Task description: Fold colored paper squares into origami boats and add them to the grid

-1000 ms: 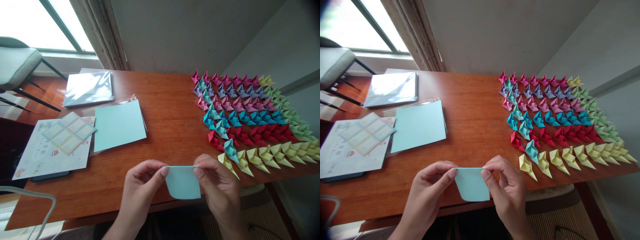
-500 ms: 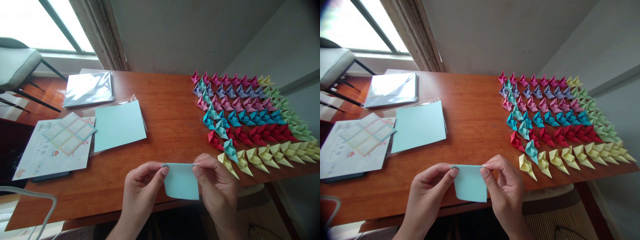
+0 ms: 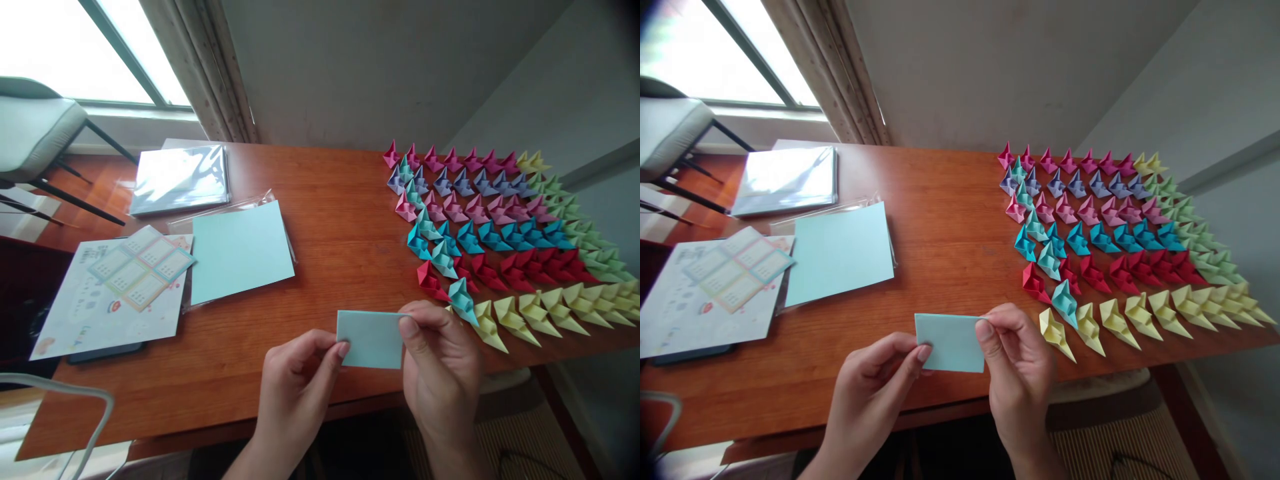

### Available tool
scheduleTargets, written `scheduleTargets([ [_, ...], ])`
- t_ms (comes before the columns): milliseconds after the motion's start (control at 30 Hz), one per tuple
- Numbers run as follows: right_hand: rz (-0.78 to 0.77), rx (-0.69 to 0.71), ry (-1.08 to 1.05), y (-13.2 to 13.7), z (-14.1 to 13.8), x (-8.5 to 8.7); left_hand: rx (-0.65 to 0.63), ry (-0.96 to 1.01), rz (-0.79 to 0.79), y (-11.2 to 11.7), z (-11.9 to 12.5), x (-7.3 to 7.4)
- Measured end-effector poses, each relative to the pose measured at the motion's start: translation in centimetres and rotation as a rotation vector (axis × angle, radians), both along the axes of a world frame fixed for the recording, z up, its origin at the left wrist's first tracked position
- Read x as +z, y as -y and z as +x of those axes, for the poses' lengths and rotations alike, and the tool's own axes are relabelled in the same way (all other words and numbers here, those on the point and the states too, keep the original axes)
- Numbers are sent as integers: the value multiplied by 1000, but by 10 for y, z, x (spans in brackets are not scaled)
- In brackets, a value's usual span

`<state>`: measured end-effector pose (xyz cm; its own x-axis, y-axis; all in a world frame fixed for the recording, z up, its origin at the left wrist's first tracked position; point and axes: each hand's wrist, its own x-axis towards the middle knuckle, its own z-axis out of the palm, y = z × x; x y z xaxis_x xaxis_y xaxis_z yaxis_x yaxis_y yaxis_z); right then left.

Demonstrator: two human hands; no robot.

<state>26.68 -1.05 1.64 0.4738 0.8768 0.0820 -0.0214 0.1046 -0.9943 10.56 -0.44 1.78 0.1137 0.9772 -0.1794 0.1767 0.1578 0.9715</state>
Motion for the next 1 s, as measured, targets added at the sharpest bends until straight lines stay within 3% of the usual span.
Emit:
scheduleTargets([
  [333, -22, -29, -80, 0, 2, 3, -127, 30, -26, 0, -5, -1],
  [467, -73, 15, -106, 2, 6, 1, -202, -63, 60, -7, -9, 5],
  [700, -100, 162, -54, 7, 11, -6, 68, 173, 0, -17, -7, 9],
  [833, -120, 198, -45, 10, 9, -6, 115, 255, -47, -17, -5, 8],
  [1000, -183, 248, -101, 11, 8, -10, 130, 206, -48, -17, -6, 5],
])
